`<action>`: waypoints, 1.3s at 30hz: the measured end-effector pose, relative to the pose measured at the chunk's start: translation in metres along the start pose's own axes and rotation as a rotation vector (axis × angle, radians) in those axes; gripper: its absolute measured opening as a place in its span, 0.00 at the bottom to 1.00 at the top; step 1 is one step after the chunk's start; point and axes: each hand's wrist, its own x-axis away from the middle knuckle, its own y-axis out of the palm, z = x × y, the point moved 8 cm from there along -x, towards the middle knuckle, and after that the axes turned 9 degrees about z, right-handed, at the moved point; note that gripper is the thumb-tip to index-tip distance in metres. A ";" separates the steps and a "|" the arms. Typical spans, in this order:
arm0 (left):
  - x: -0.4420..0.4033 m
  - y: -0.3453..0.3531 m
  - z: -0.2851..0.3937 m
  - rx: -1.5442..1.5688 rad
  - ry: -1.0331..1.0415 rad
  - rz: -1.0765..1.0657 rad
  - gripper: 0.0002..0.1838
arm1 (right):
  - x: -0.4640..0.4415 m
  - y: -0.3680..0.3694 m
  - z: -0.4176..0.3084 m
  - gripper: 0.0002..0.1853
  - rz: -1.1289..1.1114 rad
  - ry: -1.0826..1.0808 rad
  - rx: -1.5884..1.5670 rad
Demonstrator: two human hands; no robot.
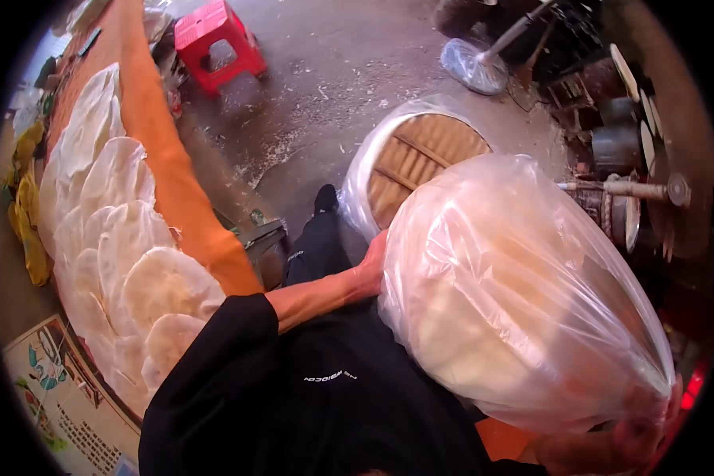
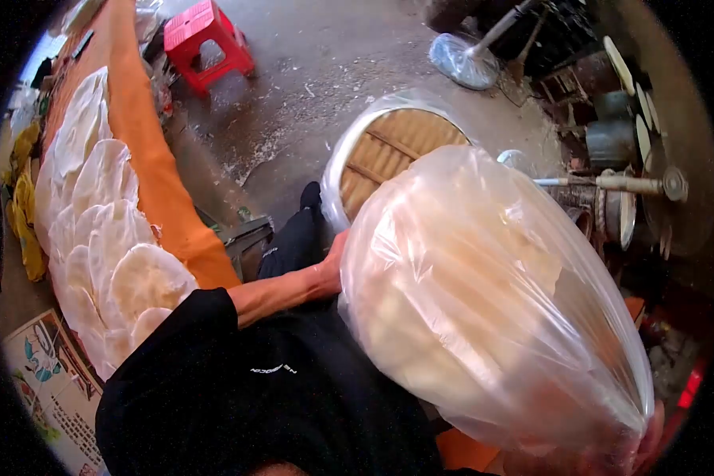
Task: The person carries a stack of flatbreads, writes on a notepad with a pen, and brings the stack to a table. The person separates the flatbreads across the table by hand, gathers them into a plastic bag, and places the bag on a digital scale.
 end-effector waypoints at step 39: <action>-0.059 -0.019 0.586 0.320 0.457 0.110 0.24 | -0.173 0.583 -0.411 0.15 -0.697 0.327 -0.557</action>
